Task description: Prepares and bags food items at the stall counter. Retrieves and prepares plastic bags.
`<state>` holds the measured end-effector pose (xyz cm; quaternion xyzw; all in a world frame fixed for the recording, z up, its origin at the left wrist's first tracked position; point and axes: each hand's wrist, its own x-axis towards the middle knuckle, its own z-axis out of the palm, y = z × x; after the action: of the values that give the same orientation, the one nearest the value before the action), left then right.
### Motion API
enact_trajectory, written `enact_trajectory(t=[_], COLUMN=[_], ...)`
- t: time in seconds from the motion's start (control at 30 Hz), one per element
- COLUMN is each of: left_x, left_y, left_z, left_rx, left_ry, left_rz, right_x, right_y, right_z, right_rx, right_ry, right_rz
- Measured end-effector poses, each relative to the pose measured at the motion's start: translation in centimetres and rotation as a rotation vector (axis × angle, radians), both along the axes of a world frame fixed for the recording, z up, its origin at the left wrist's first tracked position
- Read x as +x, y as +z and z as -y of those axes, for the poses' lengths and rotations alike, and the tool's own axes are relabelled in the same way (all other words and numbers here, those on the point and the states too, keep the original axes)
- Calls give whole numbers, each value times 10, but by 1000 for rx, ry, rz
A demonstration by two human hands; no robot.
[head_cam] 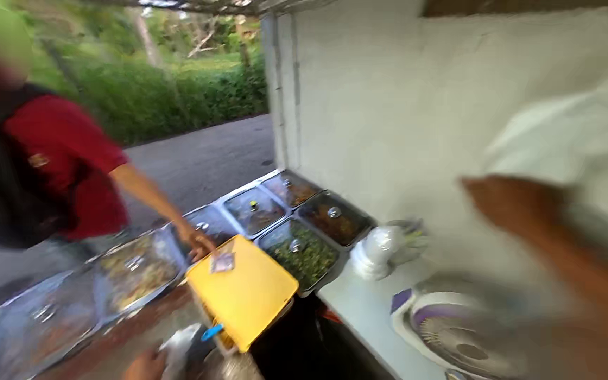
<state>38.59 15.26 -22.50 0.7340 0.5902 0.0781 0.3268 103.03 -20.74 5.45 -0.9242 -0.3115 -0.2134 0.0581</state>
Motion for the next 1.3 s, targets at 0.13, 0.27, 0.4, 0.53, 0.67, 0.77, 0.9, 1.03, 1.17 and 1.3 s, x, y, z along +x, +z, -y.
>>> enact_trajectory(t=[0.13, 0.27, 0.4, 0.53, 0.67, 0.77, 0.9, 1.03, 1.17, 1.3], left_x=[0, 18, 37, -17, -90, -122, -145, -167, -176, -195], left_y=[34, 87, 125, 123, 105, 89, 74, 63, 62, 58], left_z=[33, 115, 163, 145, 138, 136, 133, 131, 139, 135], left_rx=[300, 428, 235, -181, -301, -404, -368, -238, -398, -396], left_ry=[6, -294, -798, -848, -531, -166, 41, -6, -97, -79], left_rz=[58, 487, 788, 896, 942, 1196, 1269, 1095, 1136, 974], right_x=[-150, -314, -403, -406, -420, -443, -458, -497, -597, -616], right_y=[-64, -116, -127, -115, -114, -128, -154, -140, -174, -211], right_z=[-45, -71, -99, -127, -154, -175, -192, -166, -151, -167], right_rx=[-165, -139, -127, 248, 447, 432, 305, 612, 415, 270], right_ry=[572, 1234, 1656, 1487, 1137, 1014, 909, 880, 1123, 1157], right_rz=[-237, -745, -1142, -1201, -1448, -1538, -1375, -868, -1041, -1385])
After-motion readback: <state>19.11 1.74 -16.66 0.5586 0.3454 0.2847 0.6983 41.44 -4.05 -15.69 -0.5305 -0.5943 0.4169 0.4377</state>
